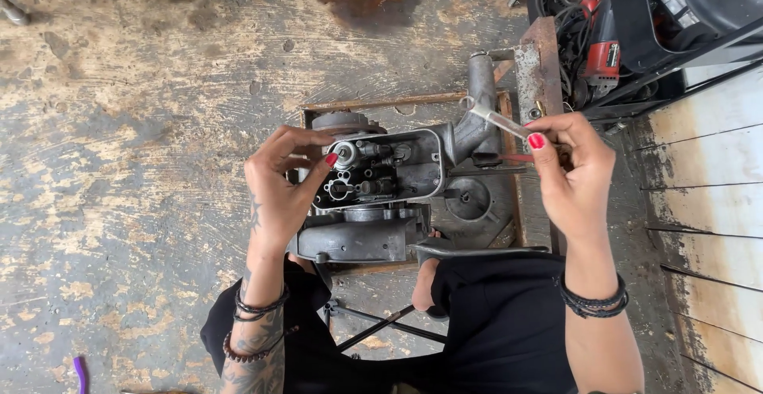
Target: The person sits cross-legged on the floor and uses a wrench to tighten bolts on a mechanical component. They manipulate small metal parts and fasteners with their hands, occasionally adjusting the wrench to secure the assembly.
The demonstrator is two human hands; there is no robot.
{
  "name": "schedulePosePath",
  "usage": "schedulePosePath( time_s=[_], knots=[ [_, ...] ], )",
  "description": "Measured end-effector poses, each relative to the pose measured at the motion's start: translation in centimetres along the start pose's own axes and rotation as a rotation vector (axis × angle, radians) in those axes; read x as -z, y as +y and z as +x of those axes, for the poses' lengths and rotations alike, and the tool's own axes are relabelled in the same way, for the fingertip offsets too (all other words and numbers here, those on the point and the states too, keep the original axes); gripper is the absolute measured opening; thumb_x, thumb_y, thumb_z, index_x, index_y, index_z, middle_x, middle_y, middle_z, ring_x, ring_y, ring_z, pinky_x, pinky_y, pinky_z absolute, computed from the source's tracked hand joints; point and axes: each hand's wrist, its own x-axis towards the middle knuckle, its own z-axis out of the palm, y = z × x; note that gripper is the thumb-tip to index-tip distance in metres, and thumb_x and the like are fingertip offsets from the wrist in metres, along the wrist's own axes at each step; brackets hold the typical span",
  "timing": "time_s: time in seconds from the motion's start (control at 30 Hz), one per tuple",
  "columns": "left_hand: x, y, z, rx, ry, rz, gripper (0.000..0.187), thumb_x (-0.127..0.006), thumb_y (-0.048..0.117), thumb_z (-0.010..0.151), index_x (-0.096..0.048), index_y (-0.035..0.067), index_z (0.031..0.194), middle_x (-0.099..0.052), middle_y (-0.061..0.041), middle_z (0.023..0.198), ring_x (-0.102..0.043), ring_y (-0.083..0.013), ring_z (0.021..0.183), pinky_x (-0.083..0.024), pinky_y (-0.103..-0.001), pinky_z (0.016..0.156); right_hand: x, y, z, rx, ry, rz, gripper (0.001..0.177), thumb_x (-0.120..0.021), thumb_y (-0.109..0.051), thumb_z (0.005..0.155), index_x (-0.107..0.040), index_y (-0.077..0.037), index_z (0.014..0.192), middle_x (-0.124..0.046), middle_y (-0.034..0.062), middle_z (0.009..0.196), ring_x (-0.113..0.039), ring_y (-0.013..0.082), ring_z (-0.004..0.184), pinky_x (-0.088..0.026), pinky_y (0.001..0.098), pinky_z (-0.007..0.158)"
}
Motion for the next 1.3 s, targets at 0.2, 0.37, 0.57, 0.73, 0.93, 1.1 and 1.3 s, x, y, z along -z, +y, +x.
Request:
schedulePosePath(
  time_s=[0.2,0.37,0.57,0.73,0.93,1.1,1.3],
  knots=[
    [-0.3,-0.1,0.1,-0.054,-0.084,0.186,0.015,-0.077,-0.003,0.087,-0.076,0.004,0.100,-0.071,-0.010,0.086,-0.073,-0.0258,0.072,-0.058,-0.037,0.072,-1.3,-2.4,0.1,0.082,-0.076,-0.112,0.011,-0.066,0.007,0.102,-0.073,0.000,0.106,-0.066,0.0144,0.069,-0.056,0.0189,0.052,-0.043,0.0276,0.052],
    [-0.6,-0.7,0.0,-0.048,-0.166,0.357,0.025,-0.076,-0.002,0.083,-0.073,0.004,0.107,-0.070,-0.014,0.094,-0.072,-0.0372,0.084,-0.057,-0.047,0.077,-2.1,-3.0,-0.4,0.082,-0.092,-0.118,0.011,-0.068,0.006,0.100,-0.073,-0.002,0.106,-0.070,0.0128,0.071,-0.062,0.0186,0.054,-0.048,0.0266,0.054],
    [-1.0,-1.4,-0.1,0.024,-0.241,0.514,0.031,-0.074,0.000,0.084,-0.071,0.011,0.113,-0.069,-0.010,0.102,-0.072,-0.0368,0.093,-0.057,-0.050,0.080,-3.6,-3.2,-1.1,0.032,-0.138,-0.066,0.010,-0.069,0.002,0.096,-0.074,-0.006,0.101,-0.073,0.0069,0.068,-0.067,0.0155,0.052,-0.053,0.0248,0.056],
    [-1.1,-1.4,-0.2,0.015,-0.265,0.545,0.028,-0.072,0.004,0.088,-0.069,0.014,0.114,-0.069,-0.006,0.100,-0.073,-0.0343,0.092,-0.058,-0.049,0.079,-5.0,-3.2,-1.2,0.032,-0.148,-0.086,0.012,-0.073,-0.001,0.093,-0.076,-0.008,0.102,-0.073,0.0062,0.068,-0.068,0.0149,0.052,-0.054,0.0265,0.057],
    [-1.0,-1.6,-0.4,0.000,-0.270,0.568,0.028,-0.071,0.002,0.088,-0.068,0.015,0.114,-0.068,-0.006,0.097,-0.073,-0.0343,0.092,-0.057,-0.050,0.078,-6.5,-3.0,-1.7,0.178,-0.219,-0.241,0.017,-0.070,0.000,0.093,-0.077,-0.007,0.106,-0.068,0.0151,0.075,-0.063,0.0252,0.053,-0.054,0.0348,0.051],
    [-1.1,-1.7,-0.4,0.000,-0.279,0.576,0.032,-0.070,0.000,0.087,-0.067,0.016,0.115,-0.068,-0.005,0.099,-0.072,-0.0329,0.093,-0.058,-0.050,0.079,-7.2,-1.4,-2.3,0.357,-0.254,-0.528,0.013,-0.066,-0.011,0.100,-0.076,-0.018,0.103,-0.074,0.0005,0.082,-0.069,0.0182,0.092,-0.056,0.0306,0.074],
    [-0.9,-1.3,-0.4,-0.017,-0.305,0.612,0.031,-0.069,0.000,0.090,-0.067,0.013,0.118,-0.068,-0.006,0.103,-0.072,-0.0322,0.096,-0.059,-0.048,0.082,-7.4,-2.2,-1.9,0.402,-0.339,-0.554,0.007,-0.071,-0.017,0.095,-0.076,-0.015,0.100,-0.077,0.0038,0.099,-0.061,0.0265,0.107,-0.044,0.0432,0.095]
  ],
)
